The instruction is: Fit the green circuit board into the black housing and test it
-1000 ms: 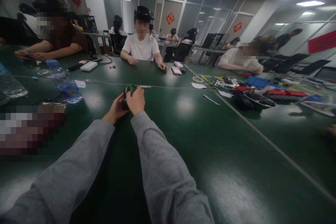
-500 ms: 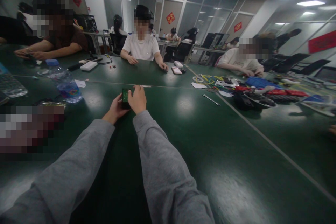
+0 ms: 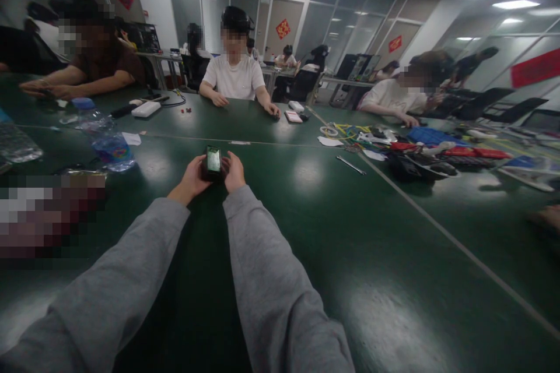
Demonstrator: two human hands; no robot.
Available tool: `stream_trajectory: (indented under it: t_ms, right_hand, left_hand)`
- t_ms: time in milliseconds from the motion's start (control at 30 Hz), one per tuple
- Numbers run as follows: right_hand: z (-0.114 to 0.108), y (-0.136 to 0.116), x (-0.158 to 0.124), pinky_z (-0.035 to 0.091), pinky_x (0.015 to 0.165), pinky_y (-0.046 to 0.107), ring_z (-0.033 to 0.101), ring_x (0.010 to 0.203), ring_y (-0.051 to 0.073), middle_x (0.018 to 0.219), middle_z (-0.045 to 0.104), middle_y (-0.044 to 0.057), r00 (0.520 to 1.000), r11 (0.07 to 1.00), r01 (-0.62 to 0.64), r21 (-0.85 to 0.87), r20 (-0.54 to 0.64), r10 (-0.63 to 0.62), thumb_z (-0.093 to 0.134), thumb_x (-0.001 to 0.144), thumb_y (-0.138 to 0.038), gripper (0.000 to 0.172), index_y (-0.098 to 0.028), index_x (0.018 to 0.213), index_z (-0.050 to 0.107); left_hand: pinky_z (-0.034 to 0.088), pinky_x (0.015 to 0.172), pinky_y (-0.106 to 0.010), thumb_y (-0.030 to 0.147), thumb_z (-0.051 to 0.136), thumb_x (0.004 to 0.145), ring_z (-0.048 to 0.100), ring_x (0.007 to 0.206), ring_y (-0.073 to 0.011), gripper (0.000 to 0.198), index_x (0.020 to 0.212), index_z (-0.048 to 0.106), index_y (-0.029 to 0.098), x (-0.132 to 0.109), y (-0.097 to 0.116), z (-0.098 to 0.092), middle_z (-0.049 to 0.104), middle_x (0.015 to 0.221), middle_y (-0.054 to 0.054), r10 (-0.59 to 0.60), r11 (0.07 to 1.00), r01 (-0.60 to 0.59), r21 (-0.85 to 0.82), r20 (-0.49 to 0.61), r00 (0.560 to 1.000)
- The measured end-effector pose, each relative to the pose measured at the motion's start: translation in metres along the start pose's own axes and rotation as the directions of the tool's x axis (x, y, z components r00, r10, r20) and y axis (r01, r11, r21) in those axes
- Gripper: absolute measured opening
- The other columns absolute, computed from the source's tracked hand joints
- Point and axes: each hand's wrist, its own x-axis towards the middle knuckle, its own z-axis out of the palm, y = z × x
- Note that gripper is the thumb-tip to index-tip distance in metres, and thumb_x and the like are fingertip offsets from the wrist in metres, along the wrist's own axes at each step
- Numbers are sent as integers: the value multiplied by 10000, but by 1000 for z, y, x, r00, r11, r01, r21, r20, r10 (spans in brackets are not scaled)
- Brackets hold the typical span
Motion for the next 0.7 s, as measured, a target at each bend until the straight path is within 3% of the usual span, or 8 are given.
stream_trajectory:
  t_ms: [100, 233, 533, 700]
  right_hand:
    - [-12, -2, -3, 528, 608, 227, 647, 729, 129, 864, 668, 7, 990, 983, -119, 139, 87, 108, 368, 977, -328, 215, -229, 962, 558]
    - [-23, -5, -6, 555, 638, 266, 677, 812, 150, 954, 686, 50, 974, 963, -176, 203, 174, 141, 311, 996, -408, 299, -222, 996, 545]
    - [-21, -5, -7, 549, 695, 277, 669, 841, 150, 934, 690, 27, 976, 974, -162, 156, 170, 135, 284, 1000, -412, 320, -242, 1037, 553]
    - [-22, -4, -5, 524, 667, 274, 642, 750, 150, 878, 668, 0, 979, 984, -143, 110, 161, 124, 287, 999, -409, 324, -254, 1037, 568]
  left_hand:
    - [537, 707, -339, 307, 541, 845, 665, 739, -211, 259, 1018, 658, 154, 2, 0, -1, 687, 788, -63, -11, 1000, 11, -20, 3, 1000]
    - [531, 682, -323, 307, 568, 832, 663, 737, -203, 263, 1029, 656, 157, 4, 0, -4, 690, 795, -58, -13, 1000, 13, -17, -2, 1000]
    - [506, 609, -302, 287, 543, 836, 637, 651, -186, 207, 922, 664, 143, 4, 1, -3, 675, 736, -56, -8, 1000, 8, 31, 11, 1000]
    - [505, 613, -308, 225, 596, 789, 631, 612, -183, 139, 883, 656, 142, 6, 0, 1, 666, 709, -50, 19, 991, -13, 131, -46, 999]
